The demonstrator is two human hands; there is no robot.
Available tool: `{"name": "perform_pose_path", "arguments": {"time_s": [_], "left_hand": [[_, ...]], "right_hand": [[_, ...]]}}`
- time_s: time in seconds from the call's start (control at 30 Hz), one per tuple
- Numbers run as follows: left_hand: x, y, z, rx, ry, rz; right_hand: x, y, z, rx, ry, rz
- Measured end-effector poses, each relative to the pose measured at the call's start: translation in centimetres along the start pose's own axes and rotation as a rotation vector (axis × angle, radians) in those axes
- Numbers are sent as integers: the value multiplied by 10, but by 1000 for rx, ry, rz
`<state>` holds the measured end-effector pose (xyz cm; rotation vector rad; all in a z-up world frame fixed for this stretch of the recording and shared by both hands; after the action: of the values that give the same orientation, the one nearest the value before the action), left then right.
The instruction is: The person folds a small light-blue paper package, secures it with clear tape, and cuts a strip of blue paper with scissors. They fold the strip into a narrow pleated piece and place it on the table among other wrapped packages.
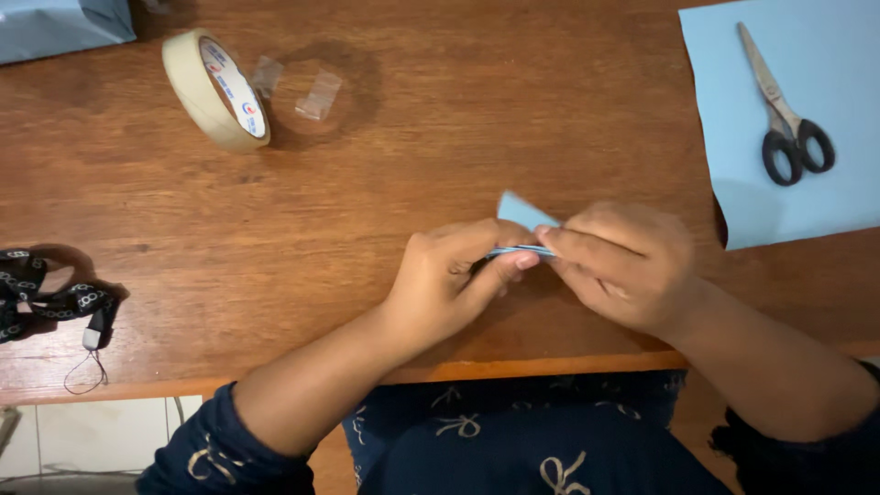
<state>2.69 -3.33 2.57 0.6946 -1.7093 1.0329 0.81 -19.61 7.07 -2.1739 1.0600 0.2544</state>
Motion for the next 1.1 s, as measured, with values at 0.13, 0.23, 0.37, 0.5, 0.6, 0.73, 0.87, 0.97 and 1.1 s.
{"name": "perform_pose_path", "arguments": {"time_s": [0.13, 0.23, 0.37, 0.5, 0.6, 0.73, 0.87, 0.97, 1.1], "left_hand": [[3, -1, -2, 73, 125, 13], [4, 0, -5, 86, 143, 69], [0, 3, -4, 69, 244, 39], [2, 6, -5, 68, 303, 103], [2, 6, -7, 79, 250, 158], [1, 5, -9, 123, 138, 152], [3, 1, -9, 136, 158, 112], [16, -1, -13, 106, -55, 270], [13, -1, -13, 127, -66, 254]], "right_hand": [[-4, 1, -7, 95, 131, -16], [-4, 4, -8, 100, 118, 32], [-4, 5, -8, 156, 14, 20], [-1, 4, -11, 136, -42, 62], [8, 5, -8, 144, -325, 178], [28, 17, 7, 88, -584, 466], [39, 25, 15, 53, -629, 513], [40, 30, 13, 67, -605, 507], [38, 33, 14, 34, -602, 526]]}}
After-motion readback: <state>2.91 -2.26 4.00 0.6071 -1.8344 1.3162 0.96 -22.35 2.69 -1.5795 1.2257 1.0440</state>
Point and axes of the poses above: each hand's wrist, its own y-axis away from the middle knuckle, its own z-axis out of the palm, x = y × z, the point moved 6 cm from there along -y, towards the middle knuckle, and after that the axes turned 8 degrees about z, right-handed, at the moved point
